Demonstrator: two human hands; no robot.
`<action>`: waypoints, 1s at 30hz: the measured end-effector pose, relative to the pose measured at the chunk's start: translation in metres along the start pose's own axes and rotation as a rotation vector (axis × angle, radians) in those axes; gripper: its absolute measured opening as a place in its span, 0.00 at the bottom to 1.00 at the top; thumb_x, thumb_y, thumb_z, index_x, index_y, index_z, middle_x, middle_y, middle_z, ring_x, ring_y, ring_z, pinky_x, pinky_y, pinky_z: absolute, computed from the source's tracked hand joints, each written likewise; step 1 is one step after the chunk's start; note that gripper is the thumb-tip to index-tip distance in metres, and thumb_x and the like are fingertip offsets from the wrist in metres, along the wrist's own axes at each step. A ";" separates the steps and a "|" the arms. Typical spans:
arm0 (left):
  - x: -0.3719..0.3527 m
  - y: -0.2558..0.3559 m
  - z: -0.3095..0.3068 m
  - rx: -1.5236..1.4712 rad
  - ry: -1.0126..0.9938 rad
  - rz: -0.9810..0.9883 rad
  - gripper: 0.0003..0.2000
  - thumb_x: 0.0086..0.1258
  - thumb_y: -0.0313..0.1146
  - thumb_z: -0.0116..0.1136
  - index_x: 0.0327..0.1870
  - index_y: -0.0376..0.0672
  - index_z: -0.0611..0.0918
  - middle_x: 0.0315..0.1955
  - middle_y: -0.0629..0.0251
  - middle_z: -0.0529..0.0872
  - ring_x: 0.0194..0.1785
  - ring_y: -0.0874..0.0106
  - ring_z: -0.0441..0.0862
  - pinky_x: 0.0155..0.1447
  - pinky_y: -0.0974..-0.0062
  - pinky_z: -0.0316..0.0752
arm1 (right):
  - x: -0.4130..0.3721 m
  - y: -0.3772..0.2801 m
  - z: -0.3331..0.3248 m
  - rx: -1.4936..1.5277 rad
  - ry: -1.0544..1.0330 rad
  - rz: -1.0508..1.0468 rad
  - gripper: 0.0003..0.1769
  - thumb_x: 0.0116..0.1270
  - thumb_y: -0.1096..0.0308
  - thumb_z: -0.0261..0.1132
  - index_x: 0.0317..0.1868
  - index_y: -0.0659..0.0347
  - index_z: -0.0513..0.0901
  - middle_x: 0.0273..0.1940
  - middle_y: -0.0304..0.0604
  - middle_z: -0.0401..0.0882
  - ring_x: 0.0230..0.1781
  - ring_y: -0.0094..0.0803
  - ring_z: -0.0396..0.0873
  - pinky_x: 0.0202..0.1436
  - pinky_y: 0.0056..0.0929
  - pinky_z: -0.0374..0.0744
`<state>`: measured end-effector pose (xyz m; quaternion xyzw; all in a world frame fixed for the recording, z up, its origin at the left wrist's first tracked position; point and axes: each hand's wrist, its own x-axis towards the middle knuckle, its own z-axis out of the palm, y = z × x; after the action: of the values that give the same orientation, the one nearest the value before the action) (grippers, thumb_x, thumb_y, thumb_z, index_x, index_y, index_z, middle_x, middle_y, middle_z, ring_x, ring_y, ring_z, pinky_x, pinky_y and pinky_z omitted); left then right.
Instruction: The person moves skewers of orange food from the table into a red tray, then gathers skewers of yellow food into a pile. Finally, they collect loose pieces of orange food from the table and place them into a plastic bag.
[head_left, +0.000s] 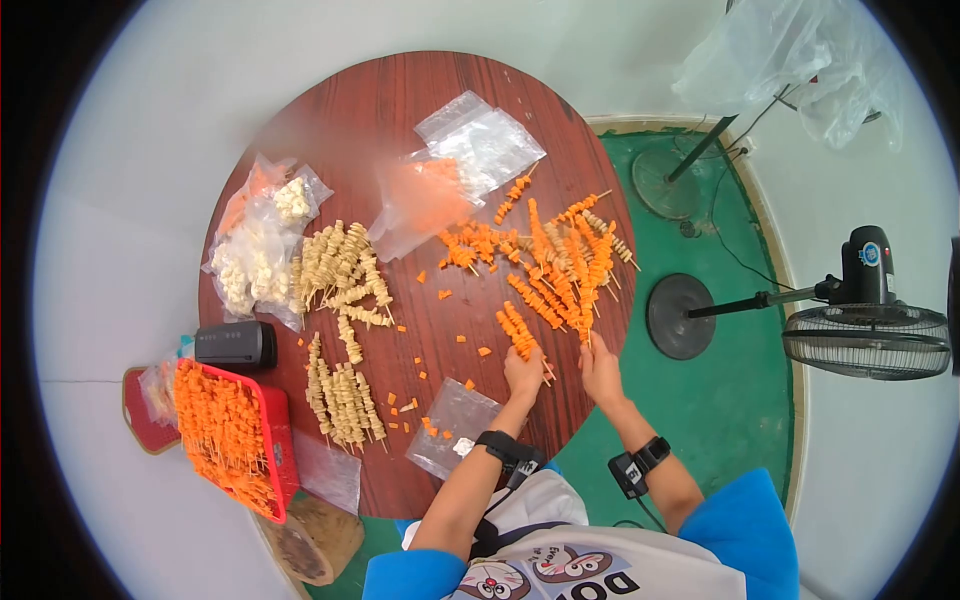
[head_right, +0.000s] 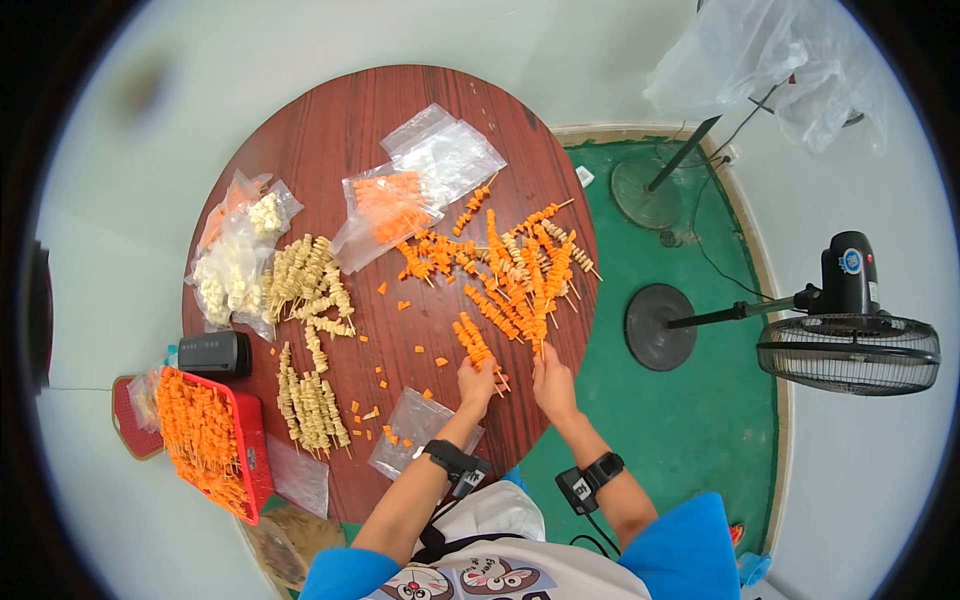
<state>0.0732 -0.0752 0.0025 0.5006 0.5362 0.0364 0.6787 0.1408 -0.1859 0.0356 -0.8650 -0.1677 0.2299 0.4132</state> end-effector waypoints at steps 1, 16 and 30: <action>0.001 0.000 -0.003 -0.073 0.036 0.008 0.09 0.59 0.28 0.49 0.38 0.34 0.71 0.26 0.60 0.79 0.23 0.72 0.80 0.22 0.76 0.77 | -0.003 0.005 0.005 -0.118 0.012 -0.109 0.18 0.62 0.69 0.51 0.52 0.64 0.65 0.23 0.53 0.76 0.23 0.48 0.76 0.24 0.41 0.72; 0.024 0.050 0.014 0.219 0.164 -0.126 0.44 0.52 0.47 0.60 0.61 0.30 0.48 0.54 0.47 0.59 0.58 0.54 0.60 0.57 0.61 0.63 | 0.061 -0.015 0.007 -0.472 0.207 -0.333 0.10 0.58 0.65 0.56 0.37 0.63 0.74 0.32 0.48 0.75 0.34 0.43 0.75 0.32 0.37 0.75; 0.020 0.039 0.016 0.566 0.348 -0.106 0.50 0.46 0.46 0.64 0.65 0.41 0.41 0.50 0.54 0.62 0.54 0.58 0.64 0.51 0.58 0.65 | 0.046 -0.013 0.016 -0.507 -0.300 0.169 0.14 0.54 0.64 0.59 0.38 0.64 0.72 0.41 0.51 0.73 0.43 0.47 0.73 0.44 0.41 0.73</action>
<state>0.1128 -0.0546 0.0156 0.6270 0.6582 -0.0641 0.4118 0.1696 -0.1457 0.0248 -0.9079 -0.2063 0.3393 0.1342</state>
